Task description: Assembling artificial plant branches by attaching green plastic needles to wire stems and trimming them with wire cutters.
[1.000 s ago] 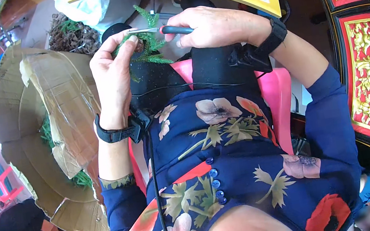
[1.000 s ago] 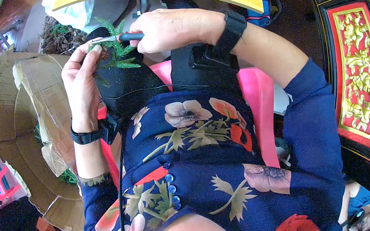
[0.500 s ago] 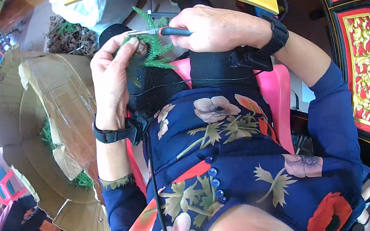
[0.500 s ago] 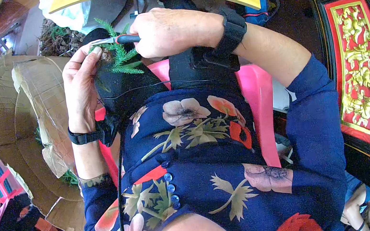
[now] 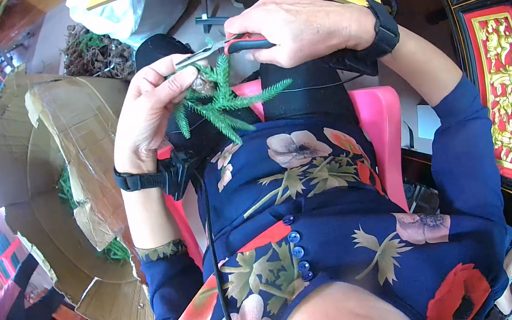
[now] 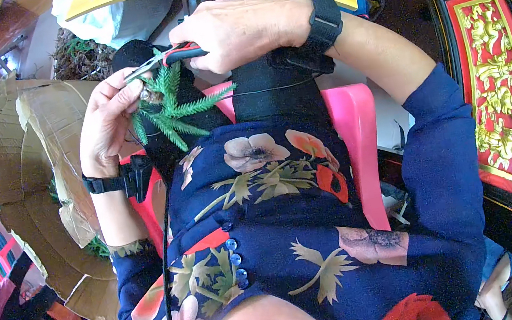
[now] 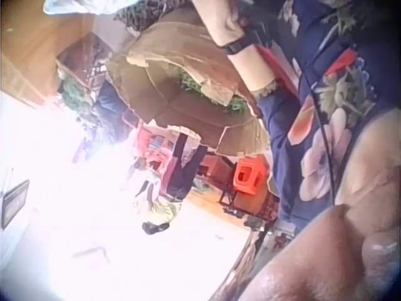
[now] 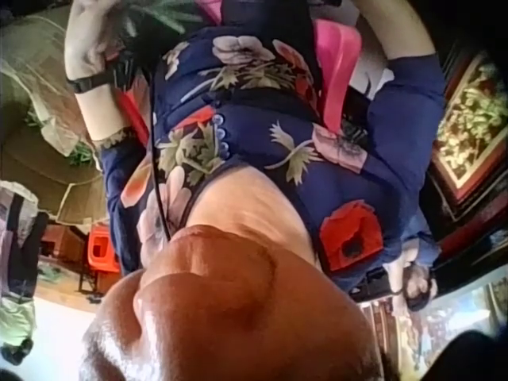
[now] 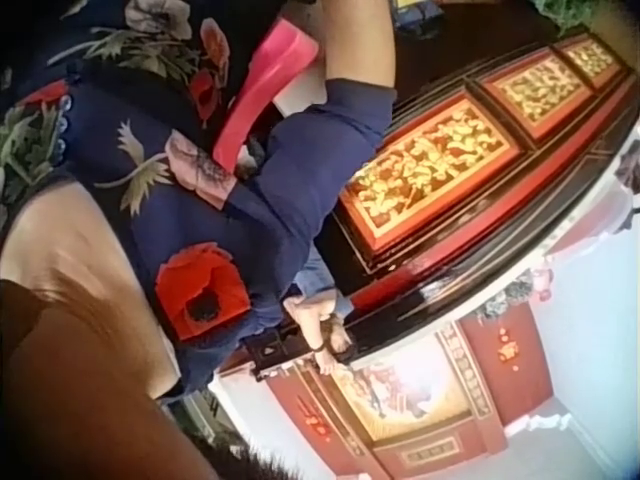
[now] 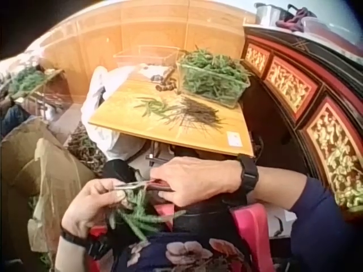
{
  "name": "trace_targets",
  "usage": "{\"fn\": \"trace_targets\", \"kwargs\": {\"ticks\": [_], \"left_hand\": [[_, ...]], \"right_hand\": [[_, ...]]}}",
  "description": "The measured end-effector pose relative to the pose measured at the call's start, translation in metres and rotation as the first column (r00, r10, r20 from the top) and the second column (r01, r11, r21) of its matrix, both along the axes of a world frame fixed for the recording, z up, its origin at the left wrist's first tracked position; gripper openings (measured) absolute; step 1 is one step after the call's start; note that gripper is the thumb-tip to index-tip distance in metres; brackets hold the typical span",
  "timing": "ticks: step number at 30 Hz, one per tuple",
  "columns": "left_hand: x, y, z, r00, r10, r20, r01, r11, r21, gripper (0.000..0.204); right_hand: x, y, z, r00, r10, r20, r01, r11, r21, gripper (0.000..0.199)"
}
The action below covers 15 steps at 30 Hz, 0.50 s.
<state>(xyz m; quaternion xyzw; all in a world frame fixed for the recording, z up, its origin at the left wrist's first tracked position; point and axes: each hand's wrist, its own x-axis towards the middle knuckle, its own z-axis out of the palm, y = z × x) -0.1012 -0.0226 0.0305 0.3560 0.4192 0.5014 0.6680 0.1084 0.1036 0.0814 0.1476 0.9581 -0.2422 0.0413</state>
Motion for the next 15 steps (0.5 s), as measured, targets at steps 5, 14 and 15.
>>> {"fn": "trace_targets", "kwargs": {"ticks": [5,14,15], "left_hand": [[-0.009,0.001,-0.013,0.99,-0.061,0.126,0.058,0.998,0.033,0.026],[-0.011,0.003,-0.013,0.984,-0.06,0.166,0.056,0.998,0.031,0.024],[-0.012,0.004,-0.012,0.982,-0.07,0.176,0.065,0.997,0.035,0.024]], "right_hand": [[0.0,-0.002,-0.004,0.996,0.043,-0.08,-0.047,0.998,-0.044,0.023],[-0.002,0.001,-0.006,0.996,-0.025,-0.08,0.015,0.991,-0.132,0.028],[-0.001,0.004,-0.005,0.996,-0.031,-0.084,0.016,0.984,-0.176,0.028]]}}
